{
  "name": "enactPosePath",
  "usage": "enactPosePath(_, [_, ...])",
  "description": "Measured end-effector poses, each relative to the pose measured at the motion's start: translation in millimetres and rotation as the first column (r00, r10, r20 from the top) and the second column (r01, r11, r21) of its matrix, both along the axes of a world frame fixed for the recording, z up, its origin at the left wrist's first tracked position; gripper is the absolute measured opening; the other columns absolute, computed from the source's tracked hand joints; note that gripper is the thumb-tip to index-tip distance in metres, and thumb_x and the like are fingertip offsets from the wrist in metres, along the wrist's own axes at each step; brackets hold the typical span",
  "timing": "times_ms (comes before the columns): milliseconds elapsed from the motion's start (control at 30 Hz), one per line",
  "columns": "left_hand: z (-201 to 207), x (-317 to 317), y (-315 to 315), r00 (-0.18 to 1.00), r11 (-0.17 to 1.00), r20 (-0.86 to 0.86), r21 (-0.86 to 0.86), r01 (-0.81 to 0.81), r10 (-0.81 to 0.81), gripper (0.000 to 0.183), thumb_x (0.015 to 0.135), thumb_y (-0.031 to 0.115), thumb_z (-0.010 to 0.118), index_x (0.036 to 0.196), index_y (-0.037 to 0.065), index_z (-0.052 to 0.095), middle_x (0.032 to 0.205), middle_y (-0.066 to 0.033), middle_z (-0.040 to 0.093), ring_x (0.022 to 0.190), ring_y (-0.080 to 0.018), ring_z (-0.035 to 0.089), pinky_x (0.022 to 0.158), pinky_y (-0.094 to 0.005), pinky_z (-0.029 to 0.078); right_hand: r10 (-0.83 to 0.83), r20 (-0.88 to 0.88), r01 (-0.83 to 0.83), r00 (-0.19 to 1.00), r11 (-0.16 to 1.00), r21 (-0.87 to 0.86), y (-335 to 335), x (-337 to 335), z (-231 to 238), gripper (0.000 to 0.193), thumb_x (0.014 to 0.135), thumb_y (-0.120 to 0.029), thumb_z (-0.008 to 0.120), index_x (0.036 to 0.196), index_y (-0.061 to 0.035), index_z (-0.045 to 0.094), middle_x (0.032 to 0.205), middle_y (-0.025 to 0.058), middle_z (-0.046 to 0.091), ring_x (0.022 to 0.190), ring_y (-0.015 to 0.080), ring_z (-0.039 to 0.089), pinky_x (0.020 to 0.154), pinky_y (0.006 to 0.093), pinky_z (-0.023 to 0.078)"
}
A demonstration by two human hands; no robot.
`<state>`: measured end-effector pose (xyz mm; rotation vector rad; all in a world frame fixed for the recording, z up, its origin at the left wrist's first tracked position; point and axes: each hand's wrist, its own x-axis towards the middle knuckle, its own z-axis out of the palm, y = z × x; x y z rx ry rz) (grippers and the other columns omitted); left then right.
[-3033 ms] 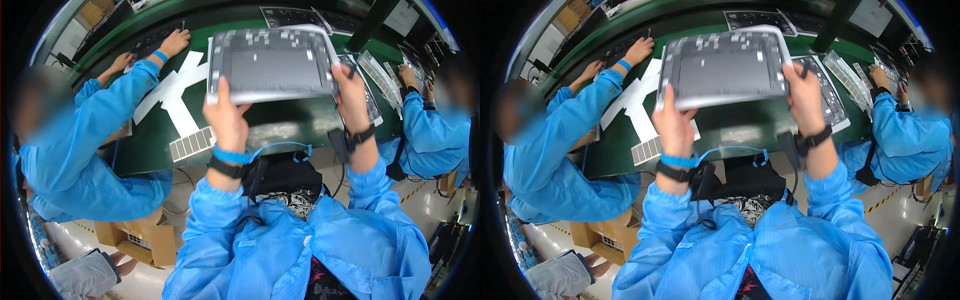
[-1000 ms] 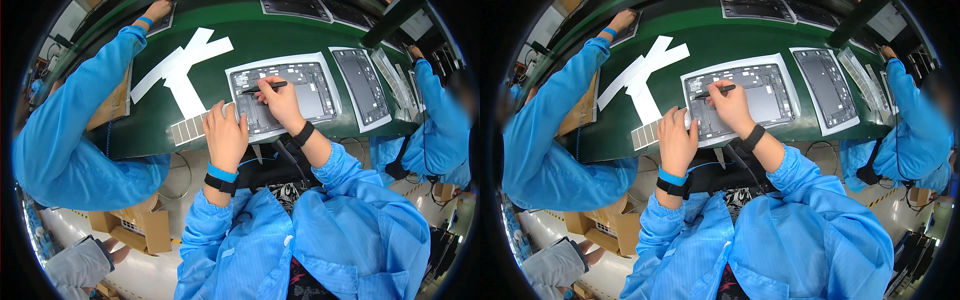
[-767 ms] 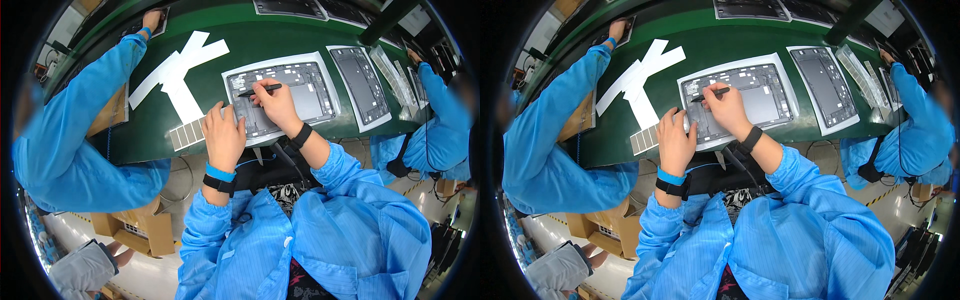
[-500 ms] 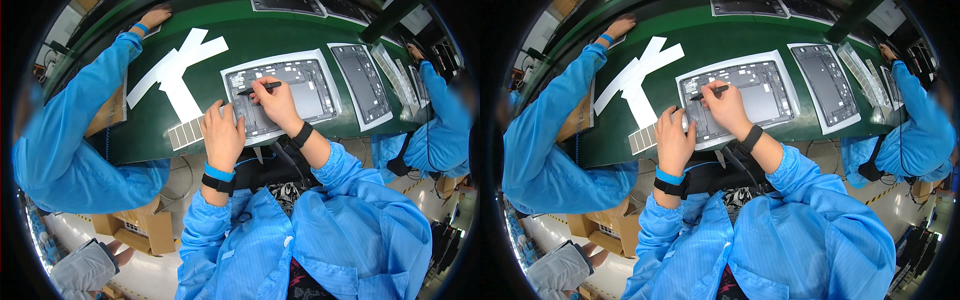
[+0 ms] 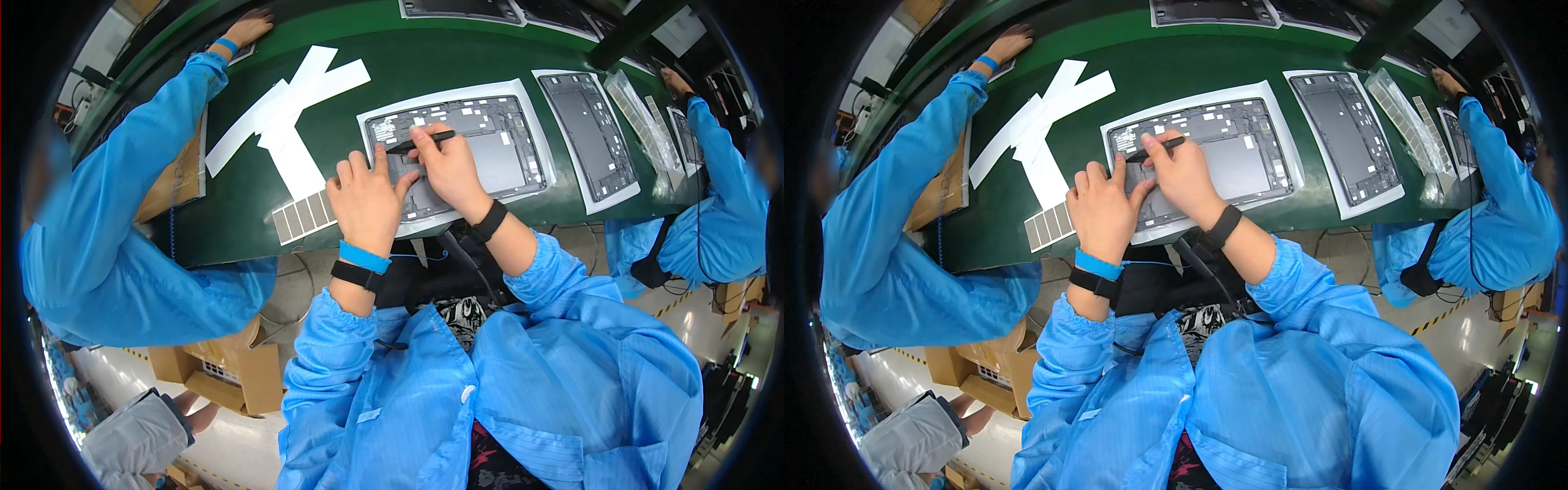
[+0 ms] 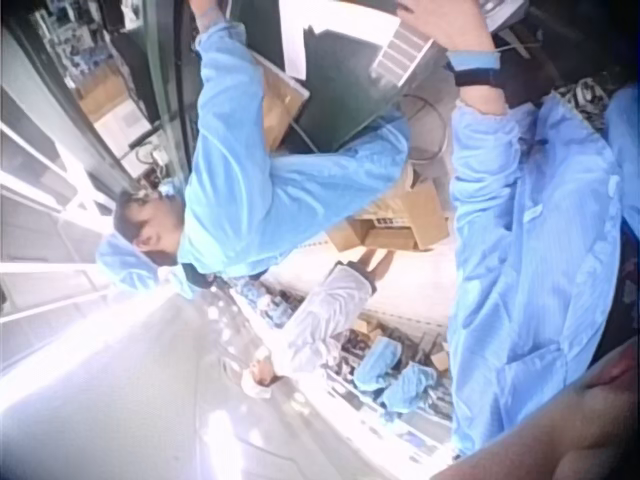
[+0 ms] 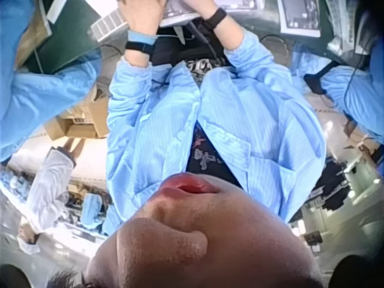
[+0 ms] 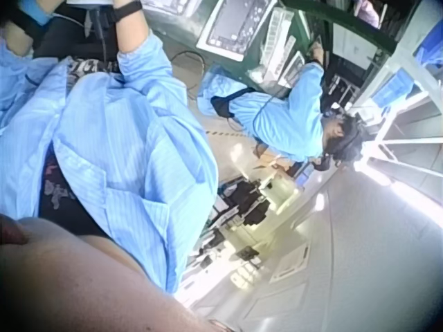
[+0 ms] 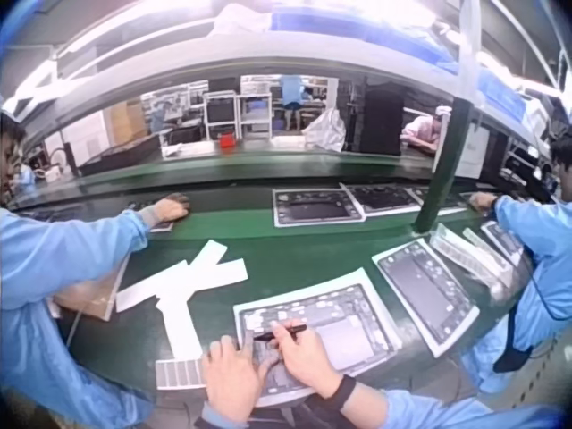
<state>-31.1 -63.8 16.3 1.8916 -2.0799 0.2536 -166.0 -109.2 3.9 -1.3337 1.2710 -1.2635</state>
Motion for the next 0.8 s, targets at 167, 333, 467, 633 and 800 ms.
enactPosePath(167, [8.7,0.0,15.5,0.996,0.987,-0.068,0.152,-0.046,0.057,0.060,0.083,0.050,0.065,0.127,0.009,0.061,0.108,-0.0129,0.055,0.103,-0.0311,0.051,0.084,-0.0441,0.042,-0.079,0.245,0.082,0.966,0.997,-0.001,13.2,-16.4,16.0,0.032,0.099,-0.031,0.055,0.085,-0.0029,0.058,0.066,0.0037,0.060,0.057,0.0044,0.051,0.049,0.0183,0.037])
enactPosePath(333, [3.0,28.1,82.5,0.942,0.981,-0.296,0.155,-0.113,0.156,0.057,0.089,0.044,0.062,0.138,0.016,0.053,0.146,-0.0268,0.035,0.135,-0.0476,0.031,0.109,-0.0528,0.028,0.116,0.246,-0.150,0.962,0.981,0.124,32.9,-8.6,17.9,0.025,0.094,-0.024,0.062,0.083,-0.0016,0.059,0.067,0.0045,0.062,0.061,0.0087,0.061,0.053,0.0217,0.045])
enactPosePath(467, [-15.5,29.9,92.5,0.985,0.992,-0.154,0.109,-0.062,0.079,0.061,0.087,0.051,0.061,0.138,0.020,0.052,0.146,-0.0272,0.034,0.135,-0.0471,0.031,0.108,-0.0555,0.029,0.223,0.093,-0.232,0.970,0.968,0.099,30.8,24.4,8.9,0.019,0.089,-0.017,0.064,0.085,0.0013,0.061,0.065,0.0063,0.065,0.058,0.0100,0.060,0.053,0.0258,0.045])
enactPosePath(633, [-14.9,29.8,91.1,0.983,0.990,-0.159,0.121,-0.072,0.091,0.062,0.087,0.050,0.062,0.139,0.018,0.051,0.147,-0.0272,0.033,0.135,-0.0475,0.030,0.108,-0.0548,0.028,0.246,-0.099,-0.247,0.964,0.969,-0.005,26.2,40.0,8.3,0.016,0.090,-0.016,0.064,0.087,0.0004,0.061,0.065,0.0025,0.061,0.057,0.0055,0.053,0.051,0.0242,0.041])
enactPosePath(800, [-12.9,29.1,91.9,0.987,0.993,-0.138,0.099,-0.065,0.078,0.062,0.086,0.050,0.063,0.138,0.017,0.052,0.145,-0.0283,0.034,0.133,-0.0484,0.032,0.108,-0.0550,0.028,0.268,-0.158,-0.276,0.950,0.961,-0.032,25.0,49.3,5.3,0.016,0.090,-0.015,0.063,0.091,0.0007,0.063,0.067,0.0031,0.063,0.056,0.0064,0.055,0.051,0.0243,0.043])
